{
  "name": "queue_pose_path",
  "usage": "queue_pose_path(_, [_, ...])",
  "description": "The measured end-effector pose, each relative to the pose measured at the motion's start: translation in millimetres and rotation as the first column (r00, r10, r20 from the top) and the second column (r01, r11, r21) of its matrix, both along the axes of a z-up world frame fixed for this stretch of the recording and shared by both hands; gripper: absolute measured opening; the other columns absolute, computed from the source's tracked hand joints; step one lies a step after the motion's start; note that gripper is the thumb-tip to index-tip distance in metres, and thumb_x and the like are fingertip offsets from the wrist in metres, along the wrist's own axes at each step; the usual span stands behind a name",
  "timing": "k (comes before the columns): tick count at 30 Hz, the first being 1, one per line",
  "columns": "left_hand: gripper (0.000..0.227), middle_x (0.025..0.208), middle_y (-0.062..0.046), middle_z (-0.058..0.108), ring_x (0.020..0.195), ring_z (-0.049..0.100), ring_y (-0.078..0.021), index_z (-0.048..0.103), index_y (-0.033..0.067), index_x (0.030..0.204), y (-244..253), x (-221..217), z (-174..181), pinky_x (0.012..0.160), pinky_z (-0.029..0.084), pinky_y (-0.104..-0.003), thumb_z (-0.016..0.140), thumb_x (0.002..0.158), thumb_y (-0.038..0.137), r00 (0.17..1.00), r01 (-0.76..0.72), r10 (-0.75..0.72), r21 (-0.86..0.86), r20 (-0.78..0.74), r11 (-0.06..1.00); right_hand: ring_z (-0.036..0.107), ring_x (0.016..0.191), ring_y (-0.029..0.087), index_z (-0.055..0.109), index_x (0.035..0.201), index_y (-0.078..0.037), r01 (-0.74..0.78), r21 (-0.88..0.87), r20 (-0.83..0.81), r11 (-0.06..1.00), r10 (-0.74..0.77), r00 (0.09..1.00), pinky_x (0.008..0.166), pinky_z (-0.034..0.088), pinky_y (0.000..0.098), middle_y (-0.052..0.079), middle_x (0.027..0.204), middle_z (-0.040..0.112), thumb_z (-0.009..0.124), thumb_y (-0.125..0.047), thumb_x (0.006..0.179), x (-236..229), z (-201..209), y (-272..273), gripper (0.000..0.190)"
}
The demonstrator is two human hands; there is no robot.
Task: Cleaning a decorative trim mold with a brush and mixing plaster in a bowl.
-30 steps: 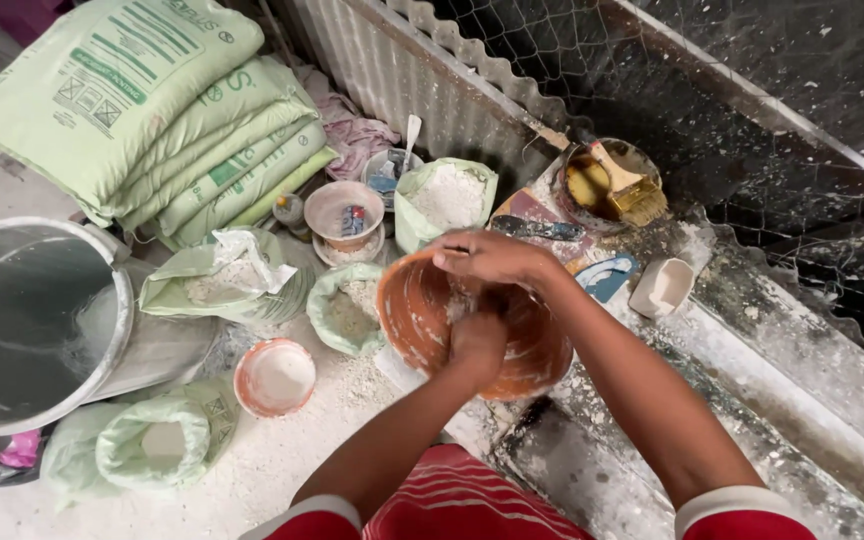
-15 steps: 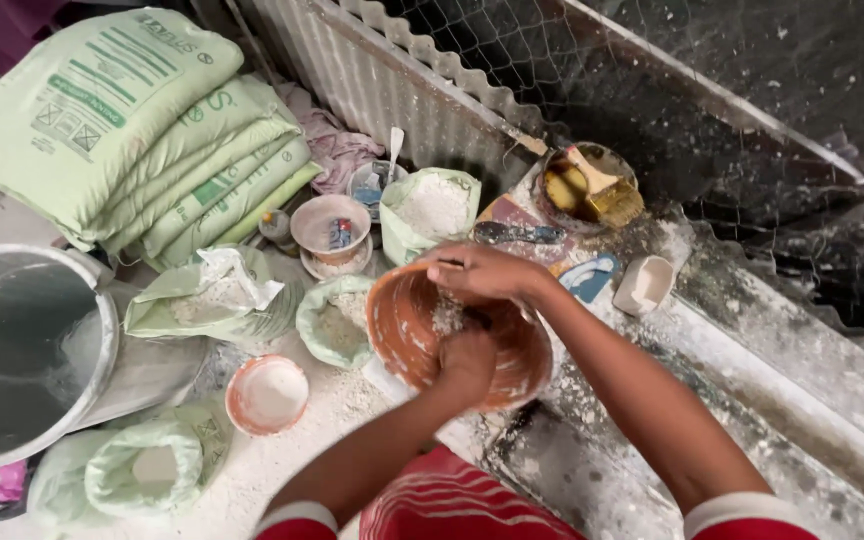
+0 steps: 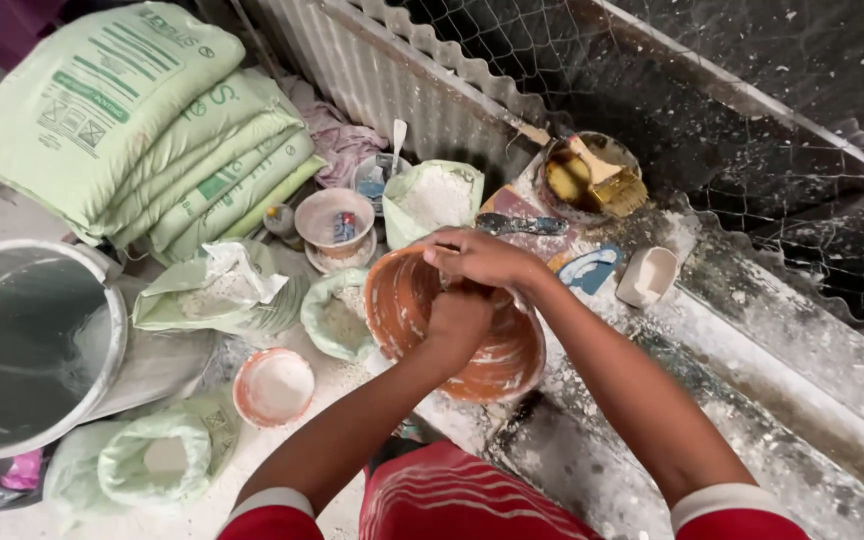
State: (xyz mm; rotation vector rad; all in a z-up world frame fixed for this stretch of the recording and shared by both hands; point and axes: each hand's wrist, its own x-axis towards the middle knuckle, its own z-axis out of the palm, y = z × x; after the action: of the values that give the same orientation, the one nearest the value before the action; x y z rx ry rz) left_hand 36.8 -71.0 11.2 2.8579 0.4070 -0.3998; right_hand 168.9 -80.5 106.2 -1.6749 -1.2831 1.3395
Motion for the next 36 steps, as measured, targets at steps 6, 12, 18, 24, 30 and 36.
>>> queue_pose_path(6, [0.019,0.093,-0.013,0.076,0.082,0.075,-0.0294,0.081,0.0102,0.092,-8,-8,-129,0.063,0.06,-0.046,0.065,0.083,0.012,0.96,-0.178,0.158,0.065,0.231,0.982,0.064,0.115,0.021,0.067,0.134,-0.011,-0.001,0.095,0.116,0.995,-0.01,0.993,0.099,0.05,0.0373,0.008,0.126,0.069,0.057,-0.046,0.1,1,-6,3,0.049])
queue_pose_path(12, [0.021,0.092,-0.015,0.076,0.08,0.076,-0.0323,0.08,0.0088,0.098,12,-1,-4,0.065,0.061,-0.047,0.059,0.093,0.012,0.999,0.025,-0.025,-0.004,0.031,1.0,0.065,0.117,0.023,0.067,0.131,-0.009,-0.018,0.14,0.146,0.99,-0.003,0.989,0.099,0.05,0.0376,0.011,0.126,0.069,0.056,-0.044,0.101,-6,-2,2,0.048])
queue_pose_path(18, [0.023,0.098,-0.025,0.074,0.091,0.074,-0.0397,0.077,0.0009,0.098,16,-20,-67,0.082,0.059,-0.051,0.059,0.093,0.014,0.981,-0.191,0.192,-0.263,-0.024,0.946,0.064,0.115,0.021,0.067,0.132,-0.01,0.097,0.066,0.096,0.993,-0.103,0.99,0.099,0.049,0.0359,0.01,0.124,0.071,0.057,-0.043,0.098,-3,-2,3,0.048])
queue_pose_path(24, [0.028,0.109,-0.03,0.068,0.099,0.068,-0.0457,0.073,-0.004,0.099,11,10,-51,0.086,0.055,-0.052,0.069,0.08,0.016,0.936,-0.268,0.336,-0.409,0.104,0.872,0.064,0.11,0.017,0.067,0.129,-0.008,0.051,0.089,0.116,0.995,-0.061,0.991,0.099,0.05,0.0343,0.009,0.121,0.072,0.056,-0.043,0.101,5,-18,6,0.046])
queue_pose_path(30, [0.025,0.094,-0.029,0.074,0.089,0.072,-0.0425,0.076,-0.0044,0.09,-20,8,-70,0.085,0.058,-0.049,0.071,0.075,0.014,0.939,-0.26,0.34,-0.544,0.051,0.798,0.065,0.108,0.017,0.069,0.125,-0.006,0.033,0.093,0.135,0.995,-0.045,0.99,0.097,0.05,0.0339,0.009,0.117,0.074,0.058,-0.041,0.101,-3,-26,19,0.045])
queue_pose_path(36, [0.023,0.096,-0.027,0.073,0.09,0.074,-0.0429,0.077,-0.003,0.096,4,-14,-51,0.077,0.06,-0.052,0.059,0.09,0.01,0.971,-0.197,0.231,-0.337,0.063,0.921,0.062,0.104,0.019,0.067,0.132,-0.009,0.031,-0.072,0.004,0.997,-0.03,1.0,0.094,0.05,0.0357,0.012,0.116,0.072,0.059,-0.041,0.099,1,-25,20,0.046])
